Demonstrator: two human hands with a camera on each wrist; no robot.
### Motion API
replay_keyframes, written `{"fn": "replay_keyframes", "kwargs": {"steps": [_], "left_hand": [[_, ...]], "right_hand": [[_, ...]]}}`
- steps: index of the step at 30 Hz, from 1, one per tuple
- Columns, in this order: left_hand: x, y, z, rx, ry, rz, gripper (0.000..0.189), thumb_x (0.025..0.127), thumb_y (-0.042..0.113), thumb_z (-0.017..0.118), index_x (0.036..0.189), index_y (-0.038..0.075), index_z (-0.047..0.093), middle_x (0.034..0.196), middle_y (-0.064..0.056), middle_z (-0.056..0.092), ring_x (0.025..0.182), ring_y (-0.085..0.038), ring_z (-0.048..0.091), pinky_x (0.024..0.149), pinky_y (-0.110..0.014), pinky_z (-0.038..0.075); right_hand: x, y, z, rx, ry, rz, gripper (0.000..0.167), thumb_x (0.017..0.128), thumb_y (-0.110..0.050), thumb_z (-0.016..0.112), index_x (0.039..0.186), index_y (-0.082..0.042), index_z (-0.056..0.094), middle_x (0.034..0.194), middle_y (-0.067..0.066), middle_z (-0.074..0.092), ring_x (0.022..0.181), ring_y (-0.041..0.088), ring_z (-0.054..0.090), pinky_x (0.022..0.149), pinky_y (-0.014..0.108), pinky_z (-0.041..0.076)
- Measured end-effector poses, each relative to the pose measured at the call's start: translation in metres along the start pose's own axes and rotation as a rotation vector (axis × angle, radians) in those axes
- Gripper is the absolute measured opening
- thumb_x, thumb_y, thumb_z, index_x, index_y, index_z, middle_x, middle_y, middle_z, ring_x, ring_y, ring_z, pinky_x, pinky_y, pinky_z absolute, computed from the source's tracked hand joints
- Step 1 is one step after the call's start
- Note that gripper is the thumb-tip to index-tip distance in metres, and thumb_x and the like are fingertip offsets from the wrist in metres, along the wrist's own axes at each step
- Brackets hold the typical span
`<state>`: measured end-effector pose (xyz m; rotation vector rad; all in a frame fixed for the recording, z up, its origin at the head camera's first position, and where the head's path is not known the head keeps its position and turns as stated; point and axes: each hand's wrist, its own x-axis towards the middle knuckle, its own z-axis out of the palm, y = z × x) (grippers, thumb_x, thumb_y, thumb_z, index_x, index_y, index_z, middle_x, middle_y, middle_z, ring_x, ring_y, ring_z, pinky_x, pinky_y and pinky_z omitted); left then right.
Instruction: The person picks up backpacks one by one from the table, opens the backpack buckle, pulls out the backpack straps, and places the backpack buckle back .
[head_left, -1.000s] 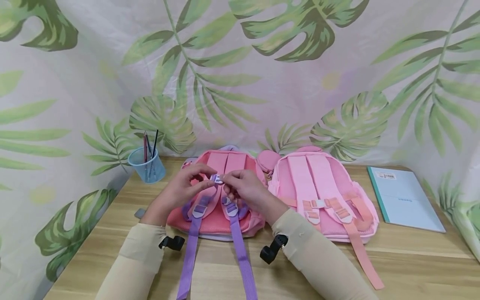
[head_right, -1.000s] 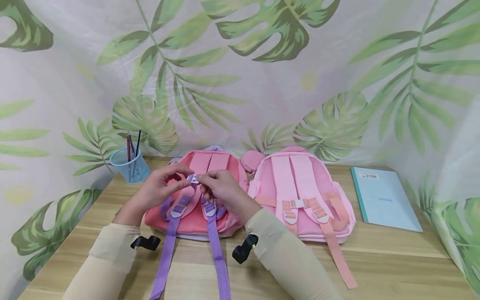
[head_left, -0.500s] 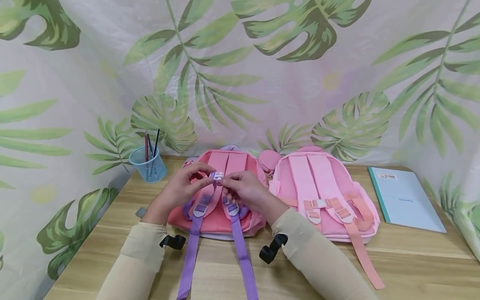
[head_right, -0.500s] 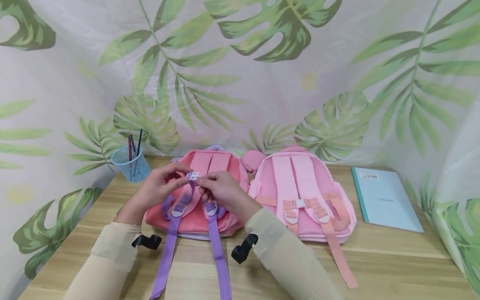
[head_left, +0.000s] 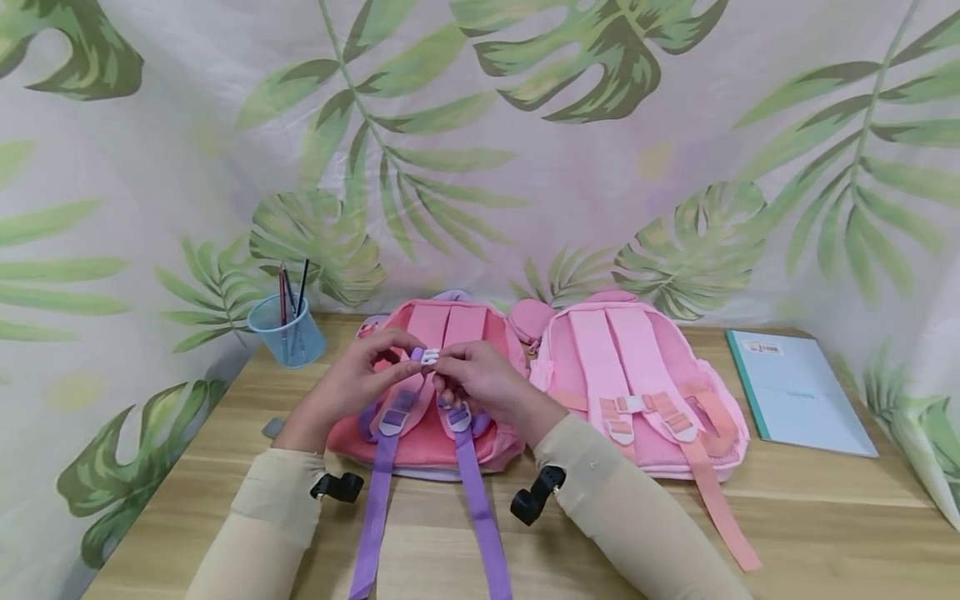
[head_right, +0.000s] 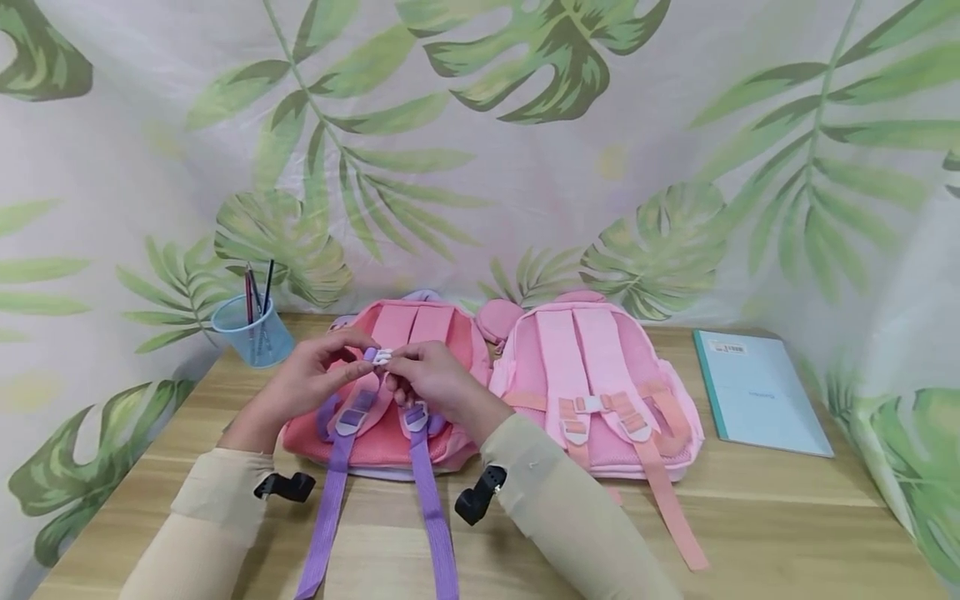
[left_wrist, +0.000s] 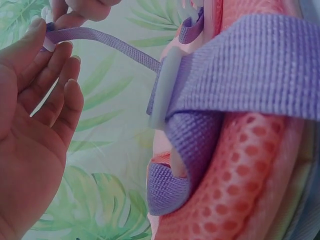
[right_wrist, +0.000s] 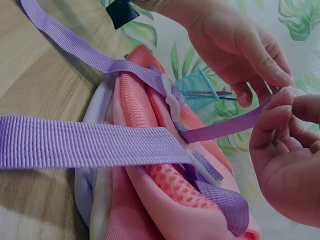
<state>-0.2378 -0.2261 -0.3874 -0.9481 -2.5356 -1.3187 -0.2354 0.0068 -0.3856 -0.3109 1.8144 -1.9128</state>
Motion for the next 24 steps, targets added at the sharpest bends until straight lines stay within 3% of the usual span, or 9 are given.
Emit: {"fn": "replay_keyframes", "kwargs": {"steps": [6, 9, 13, 19, 24], "left_hand": [[-0.0002, 0.0, -0.0007, 0.01, 0.013, 0.018, 0.021, 0.097, 0.001, 0.077, 0.117, 0.008, 0.075, 0.111, -0.006, 0.074, 0.096, -0.011, 0.063, 0.086, -0.023, 0.053], [0.0004, 0.0001, -0.0006, 0.026, -0.002, 0.01, 0.021, 0.097, 0.003, 0.078, 0.117, 0.01, 0.076, 0.111, -0.004, 0.074, 0.097, -0.011, 0.062, 0.086, -0.023, 0.053], [0.0014, 0.0017, -0.0004, 0.04, -0.025, -0.001, 0.022, 0.098, 0.006, 0.078, 0.119, 0.013, 0.076, 0.113, 0.0, 0.073, 0.098, -0.012, 0.06, 0.086, -0.024, 0.051], [0.0002, 0.0015, 0.0011, 0.043, -0.04, -0.006, 0.024, 0.099, 0.008, 0.078, 0.122, 0.013, 0.074, 0.115, 0.0, 0.072, 0.099, -0.013, 0.059, 0.086, -0.024, 0.051], [-0.0013, -0.0036, 0.0017, 0.044, -0.071, -0.095, 0.029, 0.099, 0.013, 0.08, 0.127, 0.012, 0.073, 0.118, -0.005, 0.072, 0.105, -0.026, 0.06, 0.091, -0.03, 0.052]], "right_hand": [[-0.0029, -0.0022, -0.0031, 0.02, 0.04, 0.013, 0.041, 0.116, -0.035, 0.048, 0.106, -0.002, 0.071, 0.075, 0.001, 0.062, 0.06, 0.014, 0.055, 0.056, 0.025, 0.046], [-0.0062, -0.0051, -0.0024, -0.048, 0.061, 0.006, 0.046, 0.114, -0.042, 0.053, 0.104, -0.002, 0.071, 0.076, 0.001, 0.062, 0.06, 0.014, 0.056, 0.055, 0.028, 0.045], [-0.008, -0.0082, -0.0015, -0.142, 0.065, 0.004, 0.042, 0.111, -0.036, 0.06, 0.109, 0.004, 0.072, 0.073, 0.001, 0.062, 0.057, 0.013, 0.055, 0.052, 0.031, 0.04], [-0.0059, -0.005, -0.0013, -0.141, 0.062, 0.012, 0.039, 0.11, -0.029, 0.062, 0.107, 0.009, 0.071, 0.069, 0.001, 0.062, 0.054, 0.011, 0.052, 0.049, 0.03, 0.039], [-0.0065, -0.0026, -0.0031, -0.097, 0.064, -0.001, 0.035, 0.109, -0.025, 0.061, 0.105, 0.009, 0.07, 0.069, 0.001, 0.06, 0.056, 0.011, 0.053, 0.05, 0.027, 0.039]]}}
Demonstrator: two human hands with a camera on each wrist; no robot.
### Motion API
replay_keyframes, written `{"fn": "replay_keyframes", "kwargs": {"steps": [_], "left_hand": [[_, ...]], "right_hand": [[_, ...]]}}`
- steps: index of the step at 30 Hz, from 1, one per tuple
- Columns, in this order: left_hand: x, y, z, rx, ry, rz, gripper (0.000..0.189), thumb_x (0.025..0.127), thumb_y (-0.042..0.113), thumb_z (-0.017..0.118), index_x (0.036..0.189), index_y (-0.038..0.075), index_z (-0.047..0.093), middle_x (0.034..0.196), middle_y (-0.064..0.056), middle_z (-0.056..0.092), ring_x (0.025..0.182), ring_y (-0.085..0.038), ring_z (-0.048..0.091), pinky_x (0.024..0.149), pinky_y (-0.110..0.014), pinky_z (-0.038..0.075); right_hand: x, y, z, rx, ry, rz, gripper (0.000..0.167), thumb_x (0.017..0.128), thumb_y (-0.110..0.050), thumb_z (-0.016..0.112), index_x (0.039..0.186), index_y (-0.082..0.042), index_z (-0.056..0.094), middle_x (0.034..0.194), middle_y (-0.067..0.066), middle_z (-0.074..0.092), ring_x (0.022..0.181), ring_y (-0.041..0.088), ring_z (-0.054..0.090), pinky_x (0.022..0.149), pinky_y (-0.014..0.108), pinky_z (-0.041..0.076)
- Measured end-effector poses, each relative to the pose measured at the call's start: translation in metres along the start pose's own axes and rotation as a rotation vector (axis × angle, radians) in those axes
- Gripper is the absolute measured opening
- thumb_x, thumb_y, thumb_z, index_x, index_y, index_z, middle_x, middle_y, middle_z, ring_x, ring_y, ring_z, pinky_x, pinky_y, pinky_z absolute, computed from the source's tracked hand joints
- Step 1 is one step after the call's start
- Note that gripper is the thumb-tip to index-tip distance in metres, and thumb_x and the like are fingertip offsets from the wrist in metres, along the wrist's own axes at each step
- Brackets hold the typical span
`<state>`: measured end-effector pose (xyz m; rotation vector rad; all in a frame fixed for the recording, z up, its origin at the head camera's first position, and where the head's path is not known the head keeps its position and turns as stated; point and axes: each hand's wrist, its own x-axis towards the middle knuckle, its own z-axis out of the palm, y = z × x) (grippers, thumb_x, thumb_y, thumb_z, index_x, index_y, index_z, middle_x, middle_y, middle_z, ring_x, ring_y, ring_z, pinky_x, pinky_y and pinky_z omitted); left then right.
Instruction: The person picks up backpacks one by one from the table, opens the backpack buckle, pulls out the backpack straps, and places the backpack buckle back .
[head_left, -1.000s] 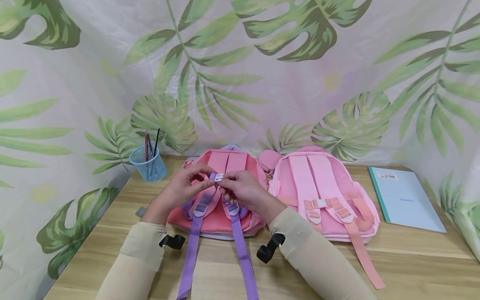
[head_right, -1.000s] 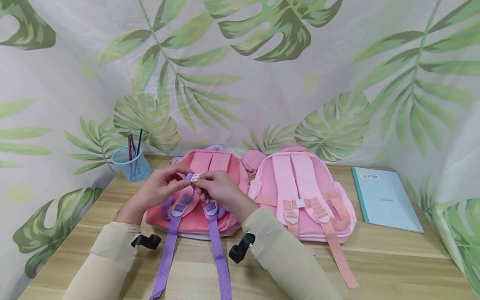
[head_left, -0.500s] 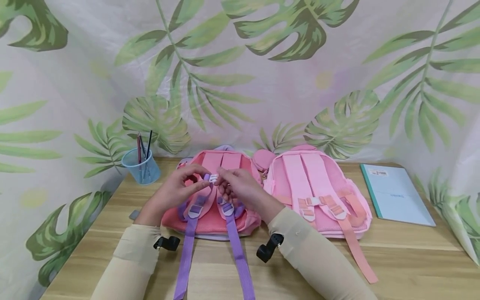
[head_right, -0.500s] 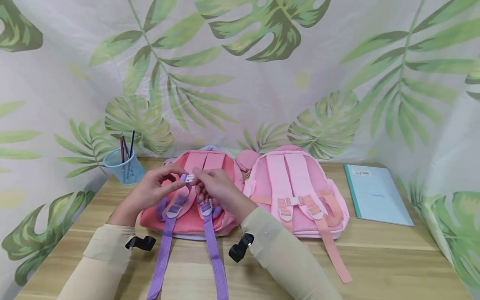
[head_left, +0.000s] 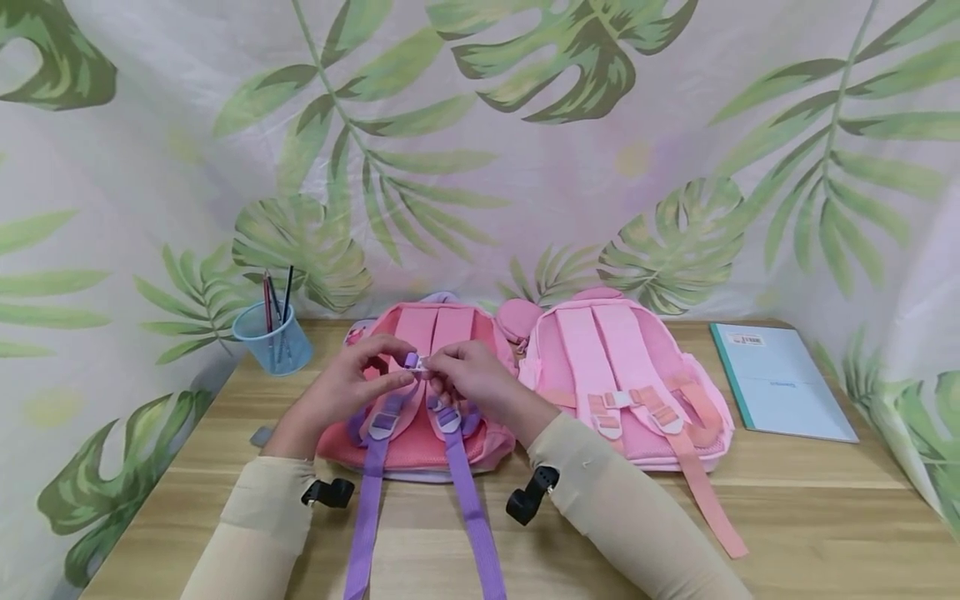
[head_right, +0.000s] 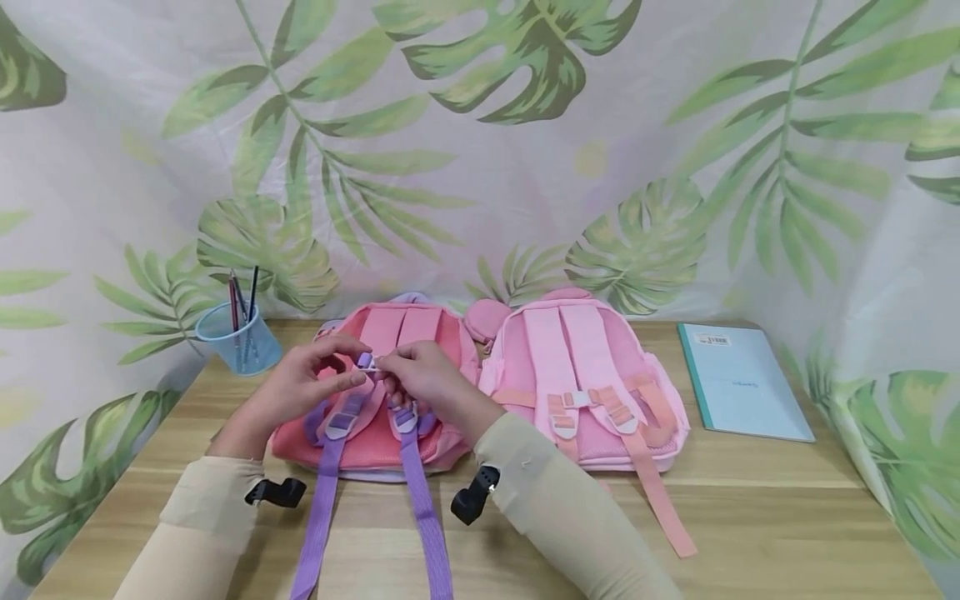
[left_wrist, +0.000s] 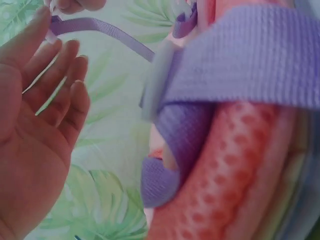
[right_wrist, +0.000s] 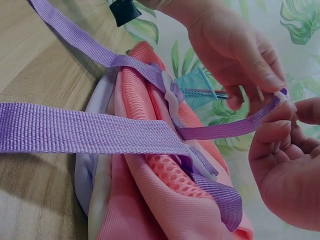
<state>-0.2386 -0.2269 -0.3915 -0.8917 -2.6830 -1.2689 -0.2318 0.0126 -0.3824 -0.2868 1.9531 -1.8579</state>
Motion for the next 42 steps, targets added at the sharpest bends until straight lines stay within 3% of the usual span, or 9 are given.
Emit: {"fn": "replay_keyframes", "kwargs": {"steps": [5, 10, 15, 22, 34, 42], "left_hand": [[-0.005, -0.012, 0.0, 0.049, -0.107, -0.104, 0.027, 0.098, 0.019, 0.081, 0.124, 0.014, 0.075, 0.118, -0.005, 0.074, 0.106, -0.027, 0.063, 0.094, -0.039, 0.052], [-0.012, -0.024, 0.003, 0.071, -0.17, -0.145, 0.021, 0.097, 0.018, 0.082, 0.117, 0.016, 0.077, 0.114, 0.0, 0.076, 0.104, -0.02, 0.065, 0.093, -0.037, 0.055], [-0.018, -0.031, 0.005, 0.089, -0.186, -0.141, 0.018, 0.098, 0.017, 0.081, 0.116, 0.014, 0.077, 0.11, 0.0, 0.075, 0.103, -0.018, 0.066, 0.095, -0.039, 0.058], [-0.02, -0.034, 0.006, 0.136, -0.19, -0.153, 0.014, 0.097, 0.015, 0.082, 0.11, 0.014, 0.077, 0.104, 0.003, 0.075, 0.097, -0.014, 0.066, 0.09, -0.032, 0.058], [-0.014, -0.036, 0.009, 0.155, -0.205, -0.14, 0.015, 0.097, 0.02, 0.083, 0.111, 0.015, 0.078, 0.105, 0.004, 0.076, 0.099, -0.013, 0.068, 0.095, -0.039, 0.059], [-0.008, -0.033, 0.01, 0.156, -0.218, -0.168, 0.016, 0.097, 0.021, 0.083, 0.112, 0.016, 0.078, 0.105, 0.003, 0.076, 0.099, -0.014, 0.066, 0.098, -0.045, 0.059]], "right_hand": [[0.0, 0.0, 0.001, 0.018, -0.009, -0.013, 0.035, 0.111, -0.024, 0.06, 0.107, 0.009, 0.07, 0.07, 0.001, 0.059, 0.057, 0.012, 0.052, 0.051, 0.026, 0.039], [0.001, 0.0, 0.003, 0.037, -0.008, -0.006, 0.031, 0.11, -0.023, 0.06, 0.101, 0.005, 0.072, 0.069, 0.0, 0.059, 0.057, 0.012, 0.051, 0.051, 0.027, 0.039], [0.002, -0.001, 0.006, 0.06, -0.01, 0.018, 0.029, 0.11, -0.023, 0.06, 0.097, 0.0, 0.072, 0.069, 0.0, 0.059, 0.056, 0.012, 0.051, 0.05, 0.028, 0.037], [0.002, -0.002, 0.009, 0.137, -0.04, 0.004, 0.026, 0.111, -0.021, 0.06, 0.093, -0.004, 0.069, 0.072, 0.0, 0.059, 0.058, 0.012, 0.051, 0.051, 0.026, 0.037], [-0.002, -0.005, 0.002, 0.211, -0.037, -0.055, 0.026, 0.112, -0.012, 0.054, 0.09, -0.004, 0.065, 0.068, -0.001, 0.057, 0.056, 0.009, 0.047, 0.05, 0.022, 0.038], [-0.003, -0.006, -0.003, 0.248, -0.03, -0.094, 0.027, 0.112, -0.008, 0.052, 0.089, -0.006, 0.066, 0.069, -0.002, 0.058, 0.057, 0.01, 0.048, 0.05, 0.021, 0.039]]}}
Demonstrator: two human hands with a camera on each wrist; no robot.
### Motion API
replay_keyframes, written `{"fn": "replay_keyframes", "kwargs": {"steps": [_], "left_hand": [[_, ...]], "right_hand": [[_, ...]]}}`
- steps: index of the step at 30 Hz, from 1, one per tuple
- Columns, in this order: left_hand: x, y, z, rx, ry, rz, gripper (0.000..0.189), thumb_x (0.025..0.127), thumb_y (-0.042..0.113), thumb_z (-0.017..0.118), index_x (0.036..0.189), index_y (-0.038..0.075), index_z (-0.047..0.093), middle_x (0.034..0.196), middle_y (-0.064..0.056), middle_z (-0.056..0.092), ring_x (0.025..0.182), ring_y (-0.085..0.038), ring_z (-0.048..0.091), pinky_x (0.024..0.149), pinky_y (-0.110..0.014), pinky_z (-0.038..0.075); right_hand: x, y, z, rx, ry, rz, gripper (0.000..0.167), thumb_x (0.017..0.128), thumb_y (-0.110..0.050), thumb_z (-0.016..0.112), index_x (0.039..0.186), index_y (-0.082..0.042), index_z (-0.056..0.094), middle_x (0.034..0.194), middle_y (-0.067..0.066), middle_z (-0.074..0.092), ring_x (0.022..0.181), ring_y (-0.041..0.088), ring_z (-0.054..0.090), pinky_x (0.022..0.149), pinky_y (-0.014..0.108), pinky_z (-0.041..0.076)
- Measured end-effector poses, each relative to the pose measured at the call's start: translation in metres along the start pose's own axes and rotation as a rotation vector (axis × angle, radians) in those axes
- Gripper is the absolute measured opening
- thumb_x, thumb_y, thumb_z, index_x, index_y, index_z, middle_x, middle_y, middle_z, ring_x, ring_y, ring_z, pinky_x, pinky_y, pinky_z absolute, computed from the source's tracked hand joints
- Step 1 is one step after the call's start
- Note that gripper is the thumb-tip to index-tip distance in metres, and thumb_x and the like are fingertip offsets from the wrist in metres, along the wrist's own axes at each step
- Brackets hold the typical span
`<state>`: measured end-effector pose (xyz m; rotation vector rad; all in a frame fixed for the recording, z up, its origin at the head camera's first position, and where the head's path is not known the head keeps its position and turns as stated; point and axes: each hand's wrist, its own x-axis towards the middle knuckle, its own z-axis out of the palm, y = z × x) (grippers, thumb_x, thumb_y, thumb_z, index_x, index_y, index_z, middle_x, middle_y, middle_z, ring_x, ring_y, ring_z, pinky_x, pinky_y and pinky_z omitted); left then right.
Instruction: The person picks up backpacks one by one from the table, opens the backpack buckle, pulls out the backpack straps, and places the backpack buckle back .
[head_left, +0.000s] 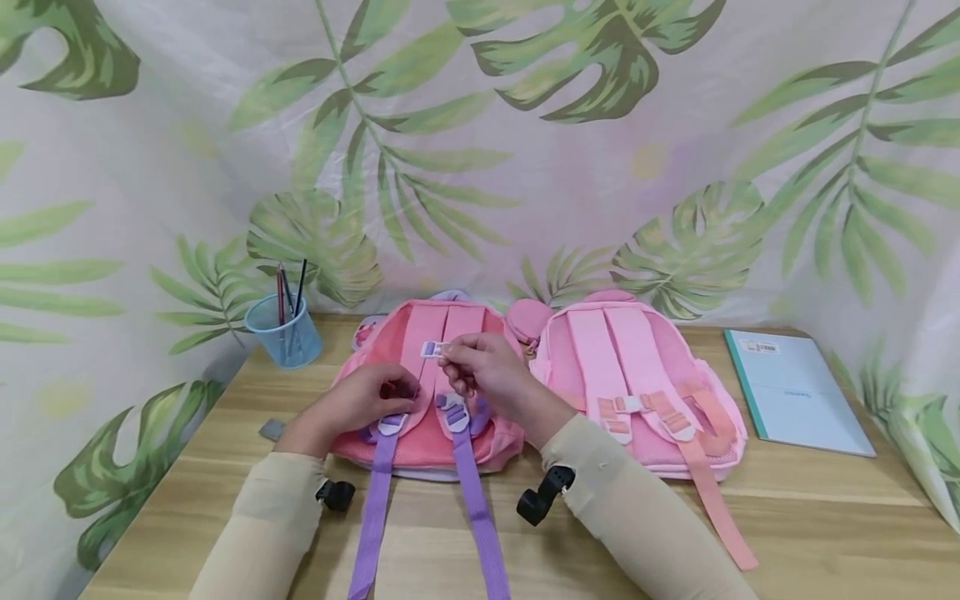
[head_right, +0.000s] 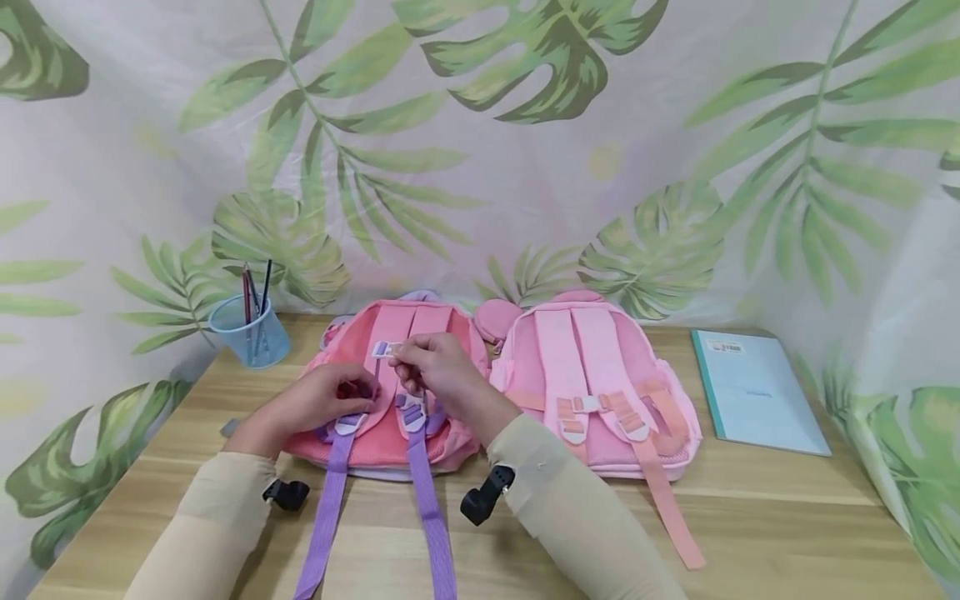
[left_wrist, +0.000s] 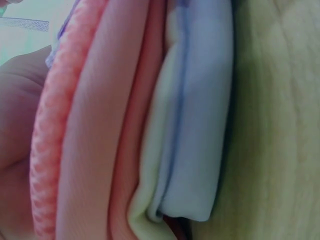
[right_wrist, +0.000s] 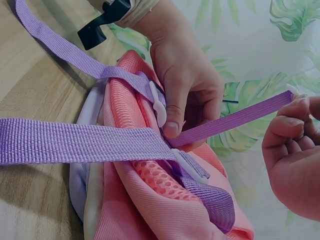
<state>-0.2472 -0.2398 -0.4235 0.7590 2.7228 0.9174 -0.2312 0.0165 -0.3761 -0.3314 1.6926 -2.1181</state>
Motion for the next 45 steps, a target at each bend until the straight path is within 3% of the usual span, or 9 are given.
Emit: {"fn": "replay_keyframes", "kwargs": {"steps": [10, 19, 27, 36, 40, 45], "left_hand": [[0.005, 0.003, 0.001, -0.018, -0.011, 0.0, 0.018, 0.097, 0.02, 0.083, 0.113, 0.014, 0.078, 0.106, 0.003, 0.076, 0.099, -0.014, 0.066, 0.098, -0.041, 0.058], [-0.002, -0.006, -0.003, -0.005, -0.009, -0.013, 0.018, 0.098, 0.023, 0.082, 0.114, 0.016, 0.077, 0.106, 0.003, 0.075, 0.098, -0.014, 0.064, 0.095, -0.038, 0.057], [-0.003, -0.007, -0.003, -0.009, -0.02, -0.017, 0.018, 0.099, 0.022, 0.081, 0.116, 0.017, 0.077, 0.108, 0.002, 0.075, 0.1, -0.014, 0.064, 0.095, -0.036, 0.056], [0.0, -0.007, 0.001, -0.022, -0.021, 0.005, 0.018, 0.099, 0.02, 0.08, 0.116, 0.016, 0.078, 0.108, 0.002, 0.075, 0.099, -0.015, 0.064, 0.093, -0.033, 0.056], [0.002, -0.006, 0.003, -0.019, -0.022, 0.008, 0.019, 0.099, 0.021, 0.08, 0.118, 0.017, 0.078, 0.111, 0.002, 0.077, 0.101, -0.014, 0.065, 0.094, -0.033, 0.056], [0.004, -0.003, 0.005, -0.019, -0.013, 0.008, 0.017, 0.098, 0.019, 0.081, 0.116, 0.018, 0.079, 0.11, 0.004, 0.078, 0.102, -0.013, 0.066, 0.094, -0.031, 0.056]], "right_hand": [[-0.005, -0.003, -0.01, 0.003, 0.009, -0.002, 0.028, 0.111, -0.006, 0.052, 0.086, -0.008, 0.066, 0.068, -0.002, 0.059, 0.056, 0.009, 0.048, 0.052, 0.021, 0.04], [-0.013, -0.006, -0.027, -0.163, 0.039, 0.05, 0.023, 0.109, -0.01, 0.058, 0.095, 0.004, 0.069, 0.069, 0.0, 0.059, 0.059, 0.011, 0.051, 0.057, 0.023, 0.044], [-0.022, -0.003, -0.044, -0.25, 0.054, 0.094, 0.025, 0.109, -0.012, 0.057, 0.097, 0.006, 0.069, 0.069, 0.001, 0.059, 0.059, 0.012, 0.051, 0.056, 0.024, 0.044], [-0.03, 0.003, -0.059, -0.349, 0.141, 0.14, 0.027, 0.107, -0.011, 0.059, 0.105, 0.012, 0.071, 0.068, 0.0, 0.06, 0.058, 0.009, 0.054, 0.054, 0.022, 0.044], [-0.034, 0.006, -0.064, -0.388, 0.168, 0.172, 0.025, 0.105, -0.011, 0.06, 0.101, 0.01, 0.072, 0.065, 0.001, 0.06, 0.051, 0.008, 0.051, 0.048, 0.021, 0.041], [-0.038, 0.009, -0.068, -0.48, 0.176, 0.205, 0.024, 0.104, -0.012, 0.063, 0.087, 0.003, 0.07, 0.057, 0.0, 0.055, 0.041, 0.007, 0.045, 0.039, 0.022, 0.037]]}}
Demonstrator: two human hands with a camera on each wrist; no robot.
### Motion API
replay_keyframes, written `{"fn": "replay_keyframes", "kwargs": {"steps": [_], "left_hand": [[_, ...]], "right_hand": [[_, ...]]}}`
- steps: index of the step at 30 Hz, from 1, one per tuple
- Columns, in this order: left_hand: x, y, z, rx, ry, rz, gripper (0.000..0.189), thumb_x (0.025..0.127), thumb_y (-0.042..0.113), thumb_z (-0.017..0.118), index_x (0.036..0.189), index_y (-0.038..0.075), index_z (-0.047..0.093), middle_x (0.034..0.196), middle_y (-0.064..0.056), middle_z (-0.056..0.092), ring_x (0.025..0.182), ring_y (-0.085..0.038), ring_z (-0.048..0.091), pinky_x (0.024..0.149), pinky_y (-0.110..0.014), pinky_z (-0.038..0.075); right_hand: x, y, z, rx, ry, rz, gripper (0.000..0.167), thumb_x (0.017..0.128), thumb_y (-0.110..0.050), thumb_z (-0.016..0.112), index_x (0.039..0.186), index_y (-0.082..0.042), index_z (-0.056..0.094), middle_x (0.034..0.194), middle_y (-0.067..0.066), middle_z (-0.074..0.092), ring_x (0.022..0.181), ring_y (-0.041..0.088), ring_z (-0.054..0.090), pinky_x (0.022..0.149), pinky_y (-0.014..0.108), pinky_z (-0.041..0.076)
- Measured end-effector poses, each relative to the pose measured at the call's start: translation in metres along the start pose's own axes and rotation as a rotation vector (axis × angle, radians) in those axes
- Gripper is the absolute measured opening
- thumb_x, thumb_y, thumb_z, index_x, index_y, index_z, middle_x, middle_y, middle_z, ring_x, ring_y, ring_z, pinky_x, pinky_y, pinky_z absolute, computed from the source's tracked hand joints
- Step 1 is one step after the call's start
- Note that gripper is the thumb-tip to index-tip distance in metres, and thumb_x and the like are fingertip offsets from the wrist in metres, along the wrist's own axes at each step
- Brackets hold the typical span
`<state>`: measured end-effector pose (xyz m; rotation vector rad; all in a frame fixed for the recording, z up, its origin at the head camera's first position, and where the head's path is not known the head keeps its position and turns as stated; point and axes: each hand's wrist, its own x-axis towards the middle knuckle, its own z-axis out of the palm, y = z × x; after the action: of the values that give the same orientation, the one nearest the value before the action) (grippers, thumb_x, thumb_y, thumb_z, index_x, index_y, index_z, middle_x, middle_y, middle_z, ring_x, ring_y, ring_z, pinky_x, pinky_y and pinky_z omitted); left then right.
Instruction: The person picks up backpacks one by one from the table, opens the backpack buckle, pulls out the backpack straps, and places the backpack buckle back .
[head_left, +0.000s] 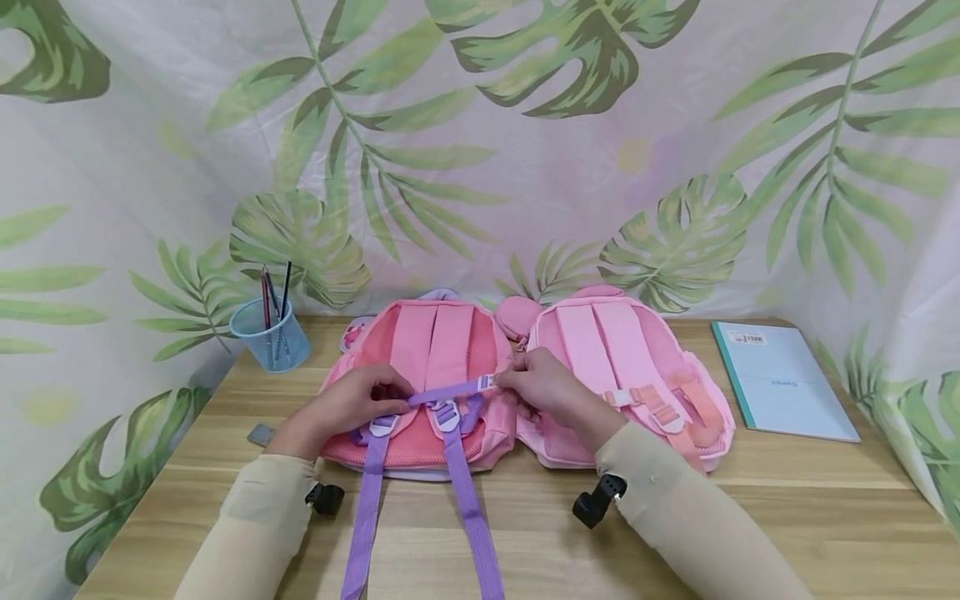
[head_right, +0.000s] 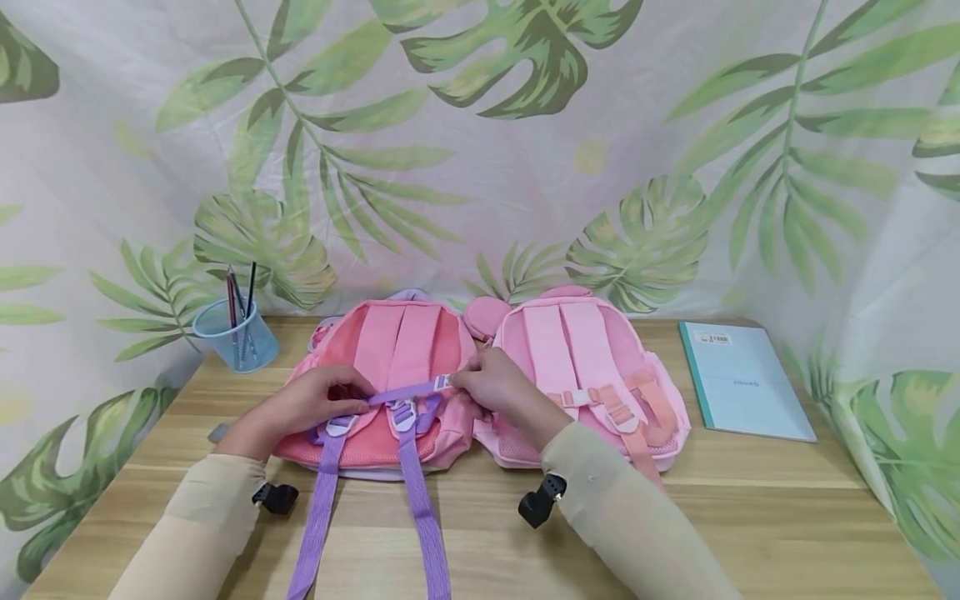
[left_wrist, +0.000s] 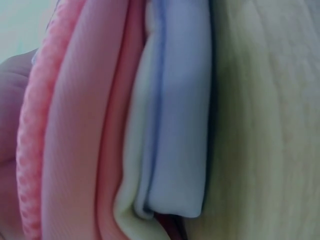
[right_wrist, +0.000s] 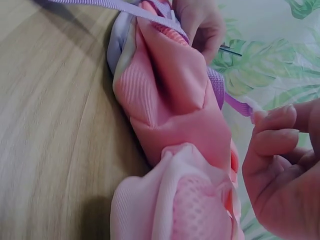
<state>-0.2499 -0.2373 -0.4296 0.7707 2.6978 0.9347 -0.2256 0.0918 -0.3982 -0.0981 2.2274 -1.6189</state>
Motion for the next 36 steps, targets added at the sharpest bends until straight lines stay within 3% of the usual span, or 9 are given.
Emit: {"fn": "replay_keyframes", "kwargs": {"steps": [4, 12, 18, 25, 28, 32, 36], "left_hand": [[0.0, 0.001, 0.001, 0.002, 0.011, 0.013, 0.016, 0.097, 0.018, 0.082, 0.113, 0.015, 0.08, 0.108, 0.002, 0.079, 0.098, -0.012, 0.066, 0.091, -0.03, 0.056], [0.001, 0.003, 0.002, 0.005, 0.019, 0.008, 0.015, 0.098, 0.017, 0.081, 0.113, 0.015, 0.08, 0.107, 0.002, 0.079, 0.098, -0.011, 0.066, 0.091, -0.031, 0.056], [-0.001, 0.005, 0.002, 0.001, 0.023, -0.008, 0.015, 0.098, 0.017, 0.081, 0.113, 0.016, 0.079, 0.107, 0.004, 0.078, 0.098, -0.012, 0.066, 0.092, -0.031, 0.056], [-0.002, 0.01, 0.003, 0.038, 0.032, -0.022, 0.014, 0.099, 0.021, 0.08, 0.112, 0.017, 0.079, 0.106, 0.004, 0.077, 0.099, -0.013, 0.066, 0.094, -0.038, 0.056], [0.0, 0.013, 0.003, 0.06, 0.049, -0.033, 0.013, 0.101, 0.024, 0.078, 0.112, 0.017, 0.078, 0.106, 0.004, 0.077, 0.098, -0.013, 0.066, 0.093, -0.039, 0.057], [0.003, 0.023, 0.0, 0.05, 0.116, -0.028, 0.011, 0.103, 0.023, 0.075, 0.111, 0.015, 0.078, 0.103, 0.002, 0.075, 0.092, -0.013, 0.065, 0.086, -0.035, 0.056], [0.012, 0.043, 0.001, 0.014, 0.173, 0.05, 0.011, 0.104, 0.019, 0.072, 0.108, 0.01, 0.078, 0.098, 0.001, 0.074, 0.091, -0.014, 0.065, 0.083, -0.033, 0.056]], "right_hand": [[-0.002, 0.001, -0.001, -0.121, -0.015, 0.018, 0.03, 0.103, -0.012, 0.064, 0.076, -0.001, 0.066, 0.05, 0.0, 0.051, 0.036, 0.008, 0.044, 0.037, 0.023, 0.038], [-0.002, 0.005, -0.001, -0.375, 0.015, 0.008, 0.03, 0.099, -0.016, 0.067, 0.071, -0.008, 0.072, 0.044, -0.004, 0.048, 0.035, 0.007, 0.045, 0.038, 0.021, 0.038], [-0.004, 0.004, -0.001, -0.411, 0.019, 0.016, 0.031, 0.098, -0.017, 0.068, 0.069, -0.008, 0.072, 0.044, -0.004, 0.048, 0.036, 0.008, 0.046, 0.038, 0.021, 0.037], [-0.014, 0.0, -0.008, -0.405, 0.015, 0.003, 0.04, 0.105, -0.025, 0.066, 0.072, -0.004, 0.07, 0.049, 0.0, 0.055, 0.042, 0.01, 0.051, 0.043, 0.023, 0.044], [-0.018, 0.003, -0.016, -0.415, 0.024, -0.055, 0.034, 0.106, -0.027, 0.065, 0.081, -0.005, 0.074, 0.059, -0.001, 0.061, 0.053, 0.01, 0.055, 0.054, 0.024, 0.046], [-0.022, 0.01, -0.03, -0.466, 0.062, -0.214, 0.022, 0.105, -0.025, 0.066, 0.094, -0.009, 0.078, 0.08, 0.0, 0.069, 0.074, 0.012, 0.059, 0.073, 0.029, 0.048], [-0.032, 0.017, -0.05, -0.493, 0.092, -0.319, 0.017, 0.104, -0.021, 0.066, 0.099, -0.009, 0.078, 0.089, 0.002, 0.07, 0.082, 0.014, 0.059, 0.079, 0.031, 0.05]]}}
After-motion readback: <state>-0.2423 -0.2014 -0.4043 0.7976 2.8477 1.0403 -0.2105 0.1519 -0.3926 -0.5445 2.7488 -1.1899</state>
